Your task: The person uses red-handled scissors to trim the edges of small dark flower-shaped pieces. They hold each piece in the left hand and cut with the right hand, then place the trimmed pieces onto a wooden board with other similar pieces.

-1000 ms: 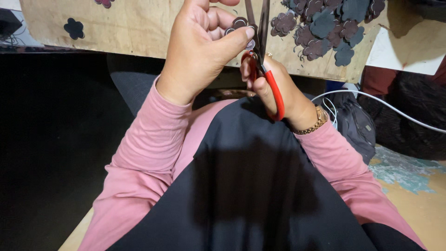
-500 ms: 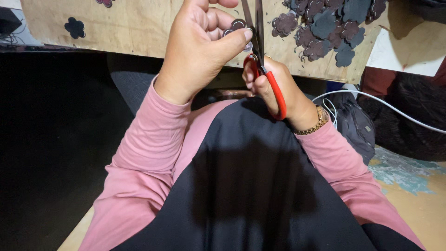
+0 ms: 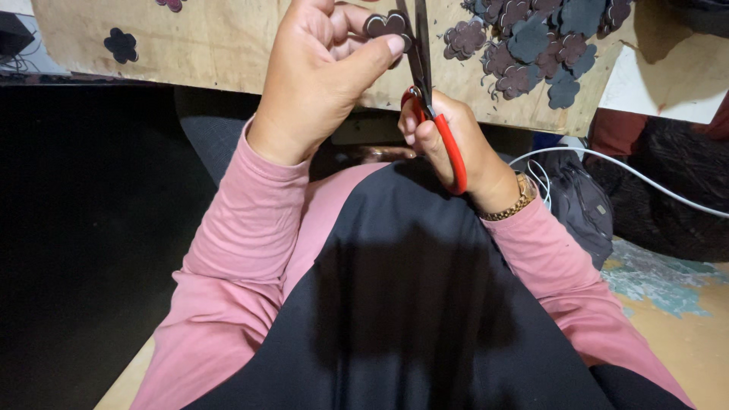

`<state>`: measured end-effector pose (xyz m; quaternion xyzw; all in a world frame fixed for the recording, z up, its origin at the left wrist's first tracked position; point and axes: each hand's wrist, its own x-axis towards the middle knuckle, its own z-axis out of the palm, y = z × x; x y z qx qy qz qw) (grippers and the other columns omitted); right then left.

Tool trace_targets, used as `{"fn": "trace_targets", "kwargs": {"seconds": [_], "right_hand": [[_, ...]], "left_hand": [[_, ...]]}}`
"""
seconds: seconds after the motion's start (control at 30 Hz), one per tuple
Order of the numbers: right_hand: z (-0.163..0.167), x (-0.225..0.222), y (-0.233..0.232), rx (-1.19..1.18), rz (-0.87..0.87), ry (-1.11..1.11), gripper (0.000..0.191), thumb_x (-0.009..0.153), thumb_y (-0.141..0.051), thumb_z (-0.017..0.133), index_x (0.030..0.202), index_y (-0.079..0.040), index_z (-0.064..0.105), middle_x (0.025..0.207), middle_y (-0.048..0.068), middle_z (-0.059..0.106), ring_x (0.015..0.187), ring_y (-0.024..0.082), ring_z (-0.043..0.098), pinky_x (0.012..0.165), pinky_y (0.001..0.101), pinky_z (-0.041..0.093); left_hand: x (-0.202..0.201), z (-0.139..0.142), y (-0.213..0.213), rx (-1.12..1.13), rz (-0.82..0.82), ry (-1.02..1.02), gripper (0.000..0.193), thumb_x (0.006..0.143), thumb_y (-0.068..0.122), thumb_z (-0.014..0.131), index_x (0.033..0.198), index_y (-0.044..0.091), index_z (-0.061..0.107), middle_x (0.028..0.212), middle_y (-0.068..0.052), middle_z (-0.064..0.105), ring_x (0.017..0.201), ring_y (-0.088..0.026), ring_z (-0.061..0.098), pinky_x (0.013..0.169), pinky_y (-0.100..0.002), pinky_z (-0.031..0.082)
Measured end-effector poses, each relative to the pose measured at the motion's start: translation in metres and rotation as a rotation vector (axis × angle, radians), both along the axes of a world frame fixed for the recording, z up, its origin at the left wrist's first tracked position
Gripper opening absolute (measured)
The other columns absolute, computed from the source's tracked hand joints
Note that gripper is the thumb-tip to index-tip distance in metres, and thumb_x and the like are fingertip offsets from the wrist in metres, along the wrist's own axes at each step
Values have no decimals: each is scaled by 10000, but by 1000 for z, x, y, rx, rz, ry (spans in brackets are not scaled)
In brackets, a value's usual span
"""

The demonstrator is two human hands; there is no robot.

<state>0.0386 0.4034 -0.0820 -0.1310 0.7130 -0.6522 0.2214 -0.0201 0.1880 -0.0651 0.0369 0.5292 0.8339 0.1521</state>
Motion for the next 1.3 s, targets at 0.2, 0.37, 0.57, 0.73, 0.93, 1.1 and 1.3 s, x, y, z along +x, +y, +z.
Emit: {"fn": "trace_targets", "kwargs": {"seconds": [0.2,0.37,0.57,0.73,0.93,1.1,1.3], "right_hand": [[-8,1,-8,-82,20,-31,759,954,-788,509,1083,-40,499,945,6,507,794,72,492,708,237,489],[-7,-4,-10,-75,11,-30,758,950,-788,520,1076,-41,494,945,14,513,781,80,510,699,242,501],[-1,-5,-20,-45,-11,-42,748,960,-779,514,1077,-41,507,932,11,518,766,84,512,685,239,489],[-3,-5,-22,-36,-5,-39,720,981,-759,509,1041,-42,508,883,1,511,750,82,482,673,240,461],[-13,9,-32,-3,10,18,697,1004,-741,506,1023,-44,514,909,4,521,783,78,479,688,234,444],[-15,9,-33,-28,11,-15,678,999,-725,524,1017,-47,511,898,4,523,766,79,488,683,231,452],[-30,16,-37,-105,8,-96,658,989,-703,570,1011,-50,495,865,7,501,751,83,474,681,238,459]], "left_hand": [[2,-8,-2,-7,17,9,366,1015,-40,746,1268,-21,481,1064,-110,697,889,-117,689,761,-240,577],[-3,-13,-7,-5,17,23,372,1015,-45,744,1272,-26,476,1036,-115,697,866,-121,686,753,-242,576],[-3,-9,-11,6,14,32,376,1020,-49,742,1280,-31,471,1042,-123,703,884,-127,694,771,-246,582],[-4,-9,-19,-19,17,22,388,1003,-41,732,1288,-31,470,1037,-122,711,893,-140,722,743,-244,584],[10,-16,-29,33,20,18,371,1018,-68,725,1285,-59,469,1085,-143,695,964,-163,730,868,-278,624],[8,-16,-35,0,4,23,257,1020,-70,715,1210,-79,542,1080,-137,698,957,-156,716,891,-283,616],[15,-26,-38,22,6,33,219,1009,-67,719,1163,-62,563,1058,-119,694,946,-139,710,883,-270,613]]}}
